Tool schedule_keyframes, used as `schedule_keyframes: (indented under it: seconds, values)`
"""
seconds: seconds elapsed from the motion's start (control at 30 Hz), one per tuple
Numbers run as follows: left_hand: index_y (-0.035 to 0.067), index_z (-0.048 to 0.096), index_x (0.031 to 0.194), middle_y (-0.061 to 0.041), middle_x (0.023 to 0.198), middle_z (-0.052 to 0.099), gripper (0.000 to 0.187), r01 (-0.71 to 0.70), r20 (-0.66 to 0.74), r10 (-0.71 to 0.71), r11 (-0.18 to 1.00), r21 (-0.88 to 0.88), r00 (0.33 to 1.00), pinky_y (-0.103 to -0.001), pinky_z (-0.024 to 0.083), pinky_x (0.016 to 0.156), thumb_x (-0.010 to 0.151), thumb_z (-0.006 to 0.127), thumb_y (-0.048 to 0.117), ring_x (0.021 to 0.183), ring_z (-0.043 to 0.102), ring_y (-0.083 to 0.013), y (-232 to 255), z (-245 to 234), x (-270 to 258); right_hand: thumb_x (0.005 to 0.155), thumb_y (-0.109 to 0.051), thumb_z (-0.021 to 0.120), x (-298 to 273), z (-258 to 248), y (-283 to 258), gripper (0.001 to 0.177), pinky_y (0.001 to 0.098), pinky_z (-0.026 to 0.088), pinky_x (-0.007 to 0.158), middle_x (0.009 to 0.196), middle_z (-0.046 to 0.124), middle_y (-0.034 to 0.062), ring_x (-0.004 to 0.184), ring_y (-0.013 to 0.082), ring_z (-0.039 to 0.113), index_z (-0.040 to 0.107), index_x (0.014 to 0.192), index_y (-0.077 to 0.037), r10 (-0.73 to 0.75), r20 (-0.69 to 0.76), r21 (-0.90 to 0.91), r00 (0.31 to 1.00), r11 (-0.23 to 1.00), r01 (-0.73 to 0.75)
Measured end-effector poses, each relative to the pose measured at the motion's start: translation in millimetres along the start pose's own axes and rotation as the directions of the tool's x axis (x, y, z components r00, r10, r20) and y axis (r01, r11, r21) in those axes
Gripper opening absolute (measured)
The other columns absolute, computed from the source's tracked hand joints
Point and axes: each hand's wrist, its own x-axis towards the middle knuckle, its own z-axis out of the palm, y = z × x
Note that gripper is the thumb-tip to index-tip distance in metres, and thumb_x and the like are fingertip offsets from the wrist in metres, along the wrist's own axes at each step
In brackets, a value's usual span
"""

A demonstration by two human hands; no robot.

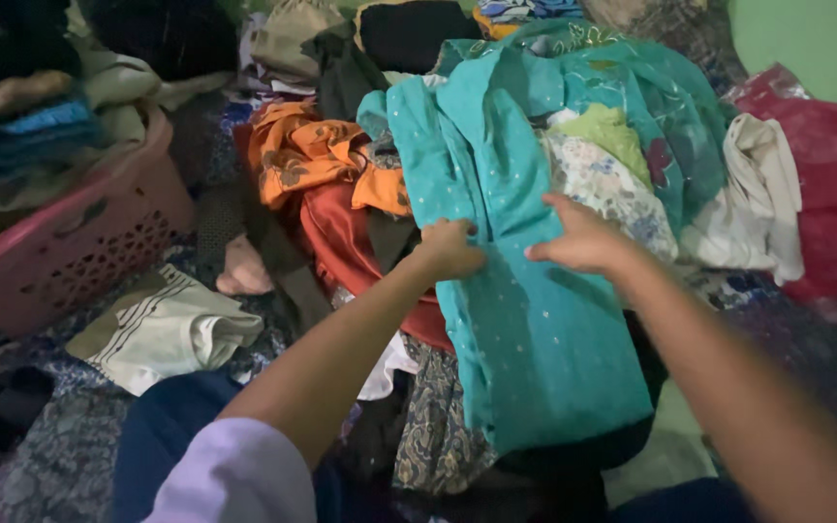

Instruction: The person folds a teal garment with gold embroidery by hand, smoothing and aligning the fabric before folding it into a compact bundle. The folded item is placed aside, and the person briefly handles another patterned cloth.

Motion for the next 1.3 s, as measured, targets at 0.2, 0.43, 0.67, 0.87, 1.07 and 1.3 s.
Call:
schedule_keyframes:
  seconds: [0.2,0.43,0.67,0.87,1.07,1.3]
  values:
    - [0.005,0.067,0.125,-0.024,0.124,0.068,0.045,-0.246,-0.237,0.187,0.936,-0.252,0.953,-0.044,0.052,0.100,0.081,0.062,0.013,0.117,0.065,-0.0399,-20,-11,31,0.080,-0.014,0.066,78,43,-9,0.076,0.0448,0.045,0.111,0.144,0.057,0.0250,0.133,0.0413,0.055,0.047,0.153,-0.010,0.037,-0.086,-0.075,0.996,0.996,-0.044]
    - [0.008,0.064,0.130,-0.019,0.131,0.062,0.046,-0.372,-0.521,0.300,0.927,-0.037,0.799,-0.050,0.049,0.099,0.084,0.058,0.007,0.123,0.056,-0.0426,-16,-44,68,0.087,-0.011,0.064,153,78,-16,0.048,0.0496,0.045,0.103,0.132,0.061,0.0259,0.121,0.0453,0.057,0.059,0.134,-0.004,-0.114,-0.505,0.015,0.856,0.990,0.141]
    - [0.012,0.063,0.123,-0.014,0.125,0.060,0.044,-0.004,-0.553,0.004,1.000,0.000,0.833,-0.053,0.050,0.092,0.086,0.064,0.035,0.117,0.055,-0.0383,5,-63,125,0.097,-0.017,0.060,210,98,-6,0.042,0.0491,0.049,0.098,0.129,0.066,0.0244,0.118,0.0432,0.063,0.057,0.136,-0.003,-0.019,-0.663,0.255,0.749,0.934,0.250]
    - [0.012,0.061,0.130,-0.012,0.123,0.061,0.041,-0.171,-0.755,0.114,0.985,0.002,0.646,-0.054,0.053,0.089,0.095,0.065,0.033,0.116,0.058,-0.0373,23,-56,171,0.097,-0.031,0.064,211,162,-11,0.042,0.0535,0.047,0.092,0.122,0.066,0.0278,0.114,0.0481,0.059,0.062,0.125,-0.001,-0.153,-0.658,0.138,0.737,0.938,0.318]
    - [0.010,0.061,0.118,-0.013,0.120,0.060,0.044,0.065,-0.615,-0.057,0.998,-0.009,0.787,-0.051,0.057,0.078,0.081,0.071,0.029,0.113,0.058,-0.0390,10,-31,214,0.095,-0.030,0.062,215,179,8,0.052,0.0507,0.046,0.098,0.129,0.061,0.0283,0.117,0.0461,0.057,0.056,0.135,0.003,-0.103,-0.678,0.243,0.728,0.903,0.354]
    - [0.003,0.060,0.129,-0.020,0.127,0.063,0.044,-0.219,-0.191,-0.719,0.056,-0.974,0.668,-0.052,0.059,0.090,0.100,0.058,0.037,0.108,0.065,-0.0357,-98,-23,224,0.105,-0.039,0.041,240,165,43,0.059,0.0385,0.025,0.120,0.164,0.038,0.0142,0.148,0.0276,0.037,0.051,0.144,0.004,0.034,-0.443,0.768,0.896,0.530,0.359]
